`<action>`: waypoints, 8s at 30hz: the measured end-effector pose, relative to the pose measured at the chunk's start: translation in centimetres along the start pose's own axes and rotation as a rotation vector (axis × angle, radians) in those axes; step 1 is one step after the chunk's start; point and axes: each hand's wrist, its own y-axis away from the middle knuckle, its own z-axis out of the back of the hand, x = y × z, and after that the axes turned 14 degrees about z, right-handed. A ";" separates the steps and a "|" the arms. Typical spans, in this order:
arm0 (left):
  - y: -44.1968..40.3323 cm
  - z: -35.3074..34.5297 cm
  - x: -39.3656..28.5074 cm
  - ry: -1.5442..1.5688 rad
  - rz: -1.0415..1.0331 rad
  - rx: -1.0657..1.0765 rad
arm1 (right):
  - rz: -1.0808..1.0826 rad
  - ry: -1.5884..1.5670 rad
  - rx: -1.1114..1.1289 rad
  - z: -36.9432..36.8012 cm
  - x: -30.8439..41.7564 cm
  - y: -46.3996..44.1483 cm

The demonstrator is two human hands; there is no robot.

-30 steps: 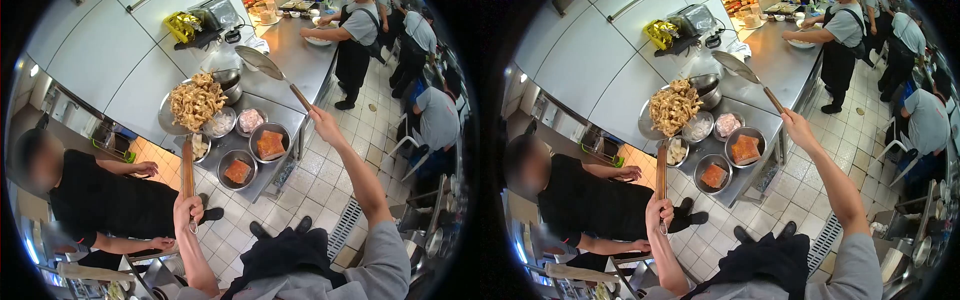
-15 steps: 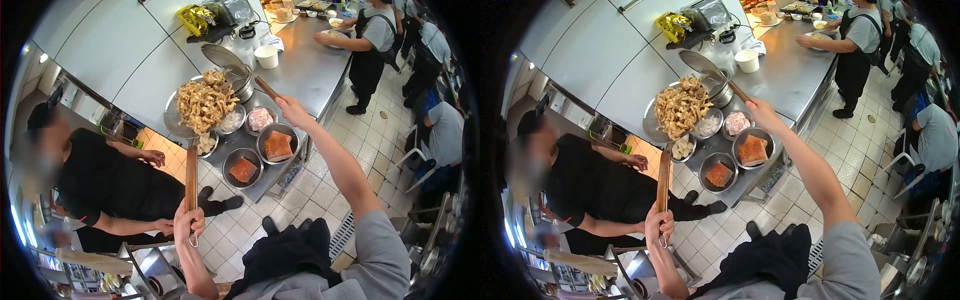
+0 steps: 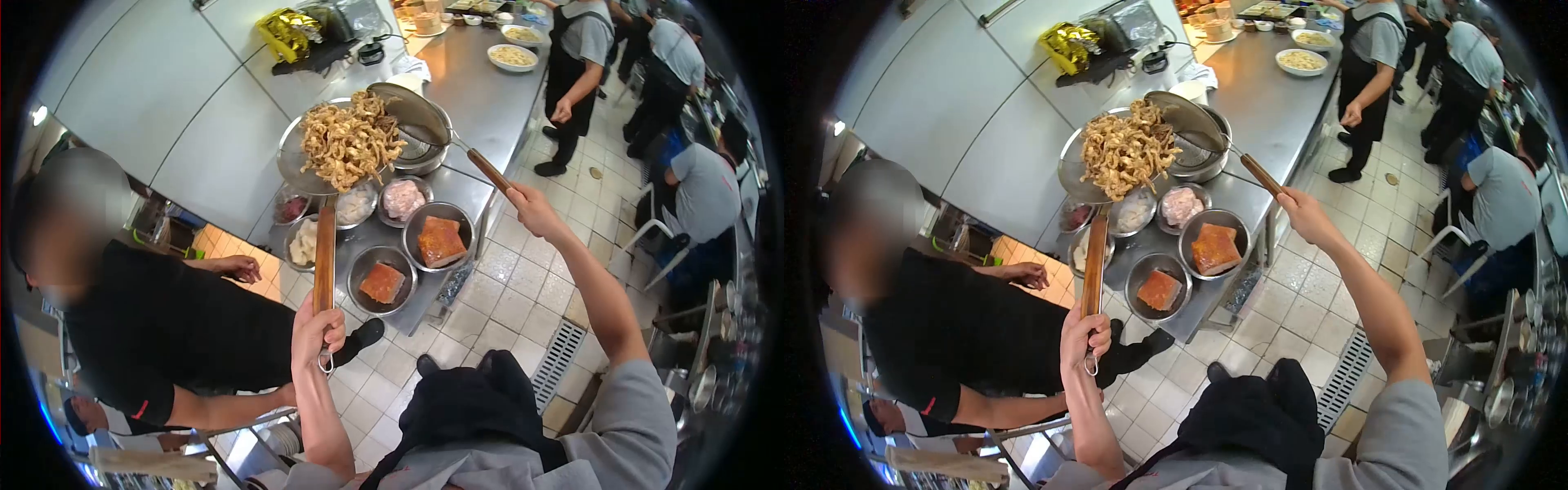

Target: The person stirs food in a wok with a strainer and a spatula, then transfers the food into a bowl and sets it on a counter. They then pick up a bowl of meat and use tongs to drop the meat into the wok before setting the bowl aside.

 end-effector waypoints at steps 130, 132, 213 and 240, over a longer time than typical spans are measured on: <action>57.3 -56.6 57.5 -1.121 -0.610 1.944 | -0.301 0.382 -2.562 -14.0 4.7 99.6; 60.7 -62.3 60.3 -0.762 -1.408 1.754 | -0.345 0.351 -2.607 -14.5 5.1 98.5; 45.5 -102.0 61.0 -0.915 -1.673 1.910 | -0.373 0.193 -3.022 6.4 -3.3 67.9; -1.4 -122.7 72.7 -1.397 0.535 1.697 | -0.729 0.207 -2.910 20.2 -4.0 68.9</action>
